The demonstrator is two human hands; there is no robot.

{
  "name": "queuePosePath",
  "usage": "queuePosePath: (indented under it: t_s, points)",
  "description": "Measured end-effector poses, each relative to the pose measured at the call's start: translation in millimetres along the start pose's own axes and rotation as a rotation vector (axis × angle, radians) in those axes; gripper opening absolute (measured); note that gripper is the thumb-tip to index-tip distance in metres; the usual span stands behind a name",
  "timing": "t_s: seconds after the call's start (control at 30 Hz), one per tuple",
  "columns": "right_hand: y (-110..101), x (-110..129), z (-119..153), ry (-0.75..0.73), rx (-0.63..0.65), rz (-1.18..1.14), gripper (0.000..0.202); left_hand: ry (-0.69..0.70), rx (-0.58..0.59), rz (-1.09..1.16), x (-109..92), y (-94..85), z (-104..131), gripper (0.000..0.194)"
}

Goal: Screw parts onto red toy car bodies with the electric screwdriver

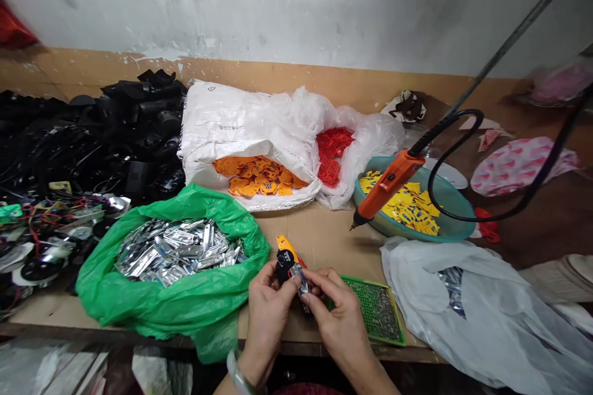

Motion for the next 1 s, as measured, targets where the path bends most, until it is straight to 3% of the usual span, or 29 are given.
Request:
queuePosePath:
  t_s: [0.37,0.53,0.73,0.87,1.0]
  points:
    - [4.7,2.9,-9.3,0.077,-0.025,0.083,0.022,-0.021,0.015,0.027,3.4,-4.0,-5.6,0.037]
    - [0.8,4.9,-11.4,0.256,-0.048,-0.064,0.011,-0.029,0.039,0.026,-0.5,-2.1,-2.9,0.038]
    - [-7.6,2.8,-19.9,0.379,-0.075,-0.229,0.022,-0.006,0.065,-0.025,-2.8,0.8,-3.2,0.035]
    - [-11.4,3.1,-21.2,0.373,-0.011,-0.225,0.019,-0.001,0.076,-0.01,-2.7,2.2,-3.5,0.033]
    - [-13.6,6.3,-18.1,0.256,-0.018,-0.123,0.018,0.009,0.082,-0.013,-2.4,2.3,-3.4,0.032]
Point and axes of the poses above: each hand's wrist, its own z-axis away from the middle knuckle, its own y-axis out of the palm, x = y × z, the point moved 2 cm from there along -z, towards the middle knuckle, and after that the axes turned 9 degrees about -z, right-handed, at the moved point
